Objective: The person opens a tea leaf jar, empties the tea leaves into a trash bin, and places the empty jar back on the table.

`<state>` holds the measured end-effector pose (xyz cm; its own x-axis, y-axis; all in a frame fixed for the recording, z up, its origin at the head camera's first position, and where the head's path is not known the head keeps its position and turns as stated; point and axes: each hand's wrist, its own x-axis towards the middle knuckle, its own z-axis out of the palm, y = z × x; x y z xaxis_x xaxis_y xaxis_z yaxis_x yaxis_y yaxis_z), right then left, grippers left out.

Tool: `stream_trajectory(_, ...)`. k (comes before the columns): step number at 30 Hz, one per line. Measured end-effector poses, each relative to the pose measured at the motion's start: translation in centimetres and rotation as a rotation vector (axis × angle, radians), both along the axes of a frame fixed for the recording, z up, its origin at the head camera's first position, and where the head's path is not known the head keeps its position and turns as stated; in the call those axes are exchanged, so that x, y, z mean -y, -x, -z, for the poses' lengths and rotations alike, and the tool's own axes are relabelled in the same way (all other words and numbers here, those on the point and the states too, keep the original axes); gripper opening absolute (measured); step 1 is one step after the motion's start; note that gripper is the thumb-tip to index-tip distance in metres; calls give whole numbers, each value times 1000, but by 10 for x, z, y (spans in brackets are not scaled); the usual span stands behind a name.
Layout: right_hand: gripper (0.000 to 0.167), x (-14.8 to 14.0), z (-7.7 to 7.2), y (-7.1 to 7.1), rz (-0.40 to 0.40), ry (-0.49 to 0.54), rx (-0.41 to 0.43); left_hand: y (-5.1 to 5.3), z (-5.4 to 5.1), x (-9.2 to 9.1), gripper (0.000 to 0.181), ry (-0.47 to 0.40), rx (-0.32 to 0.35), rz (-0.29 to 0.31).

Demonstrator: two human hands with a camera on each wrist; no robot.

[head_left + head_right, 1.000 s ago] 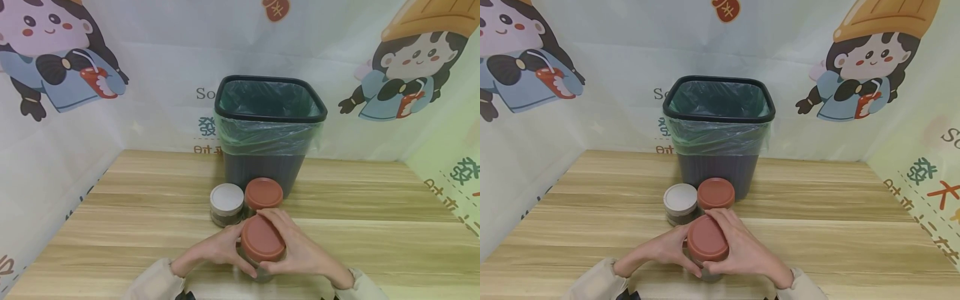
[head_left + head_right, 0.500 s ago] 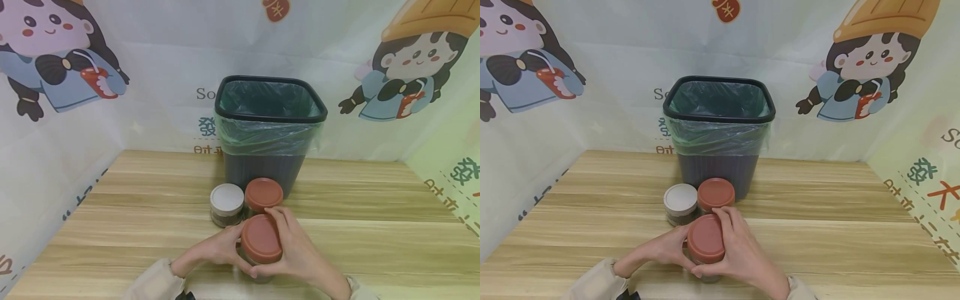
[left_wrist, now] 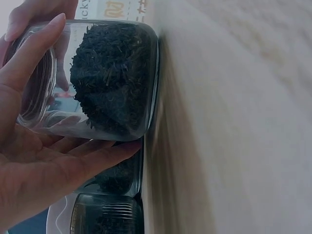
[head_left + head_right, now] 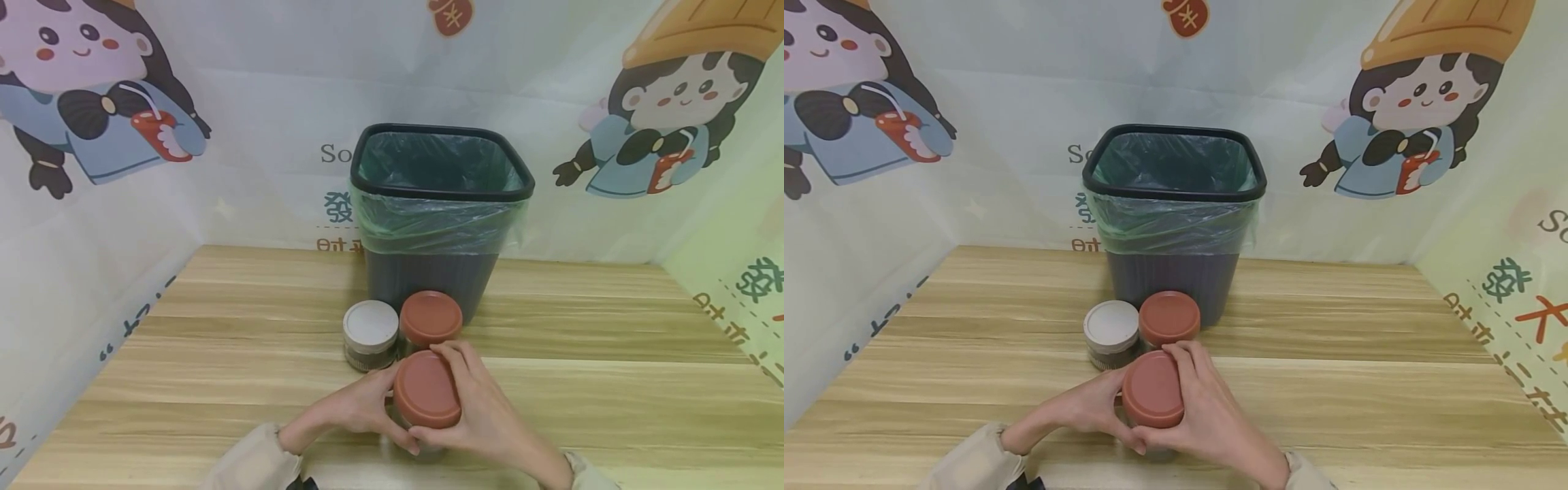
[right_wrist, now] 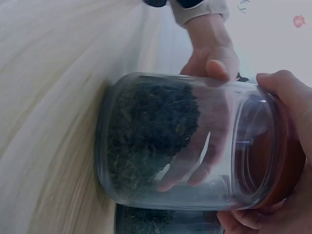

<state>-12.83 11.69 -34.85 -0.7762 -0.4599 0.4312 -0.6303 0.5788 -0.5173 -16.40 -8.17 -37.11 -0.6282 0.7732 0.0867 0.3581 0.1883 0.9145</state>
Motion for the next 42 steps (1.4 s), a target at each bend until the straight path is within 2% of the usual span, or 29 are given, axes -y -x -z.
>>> stream_trajectory(4, 85, -2, -3, 1, -58, 24, 71, 0, 0, 0, 92, 8, 3, 1)
stream_trajectory(14, 88, -10, -7, 6, -207, 8, 95, 1, -1, 0, 93, 5, 11, 10)
stream_trajectory(18, 87, -13, -10, 8, -224, 1, 131, 1, 1, 0, 93, 0, 2, 15)
stream_trajectory(24, 86, -16, -13, 10, -232, 12, 157, 0, 1, 0, 90, 19, -50, 6)
stream_trajectory(28, 85, -19, -15, 10, -215, 31, 181, 0, 1, 0, 93, 49, -75, -7)
stream_trajectory(34, 86, -26, -18, 10, -158, 34, 173, 0, 0, -2, 91, 74, -38, -42)
stream_trajectory(38, 84, -35, -19, 12, -95, 42, 153, -1, 0, -2, 90, 67, -16, -46)
stream_trajectory(42, 77, -49, -22, 16, 2, 42, 136, -1, 0, -2, 89, 61, -18, -40)
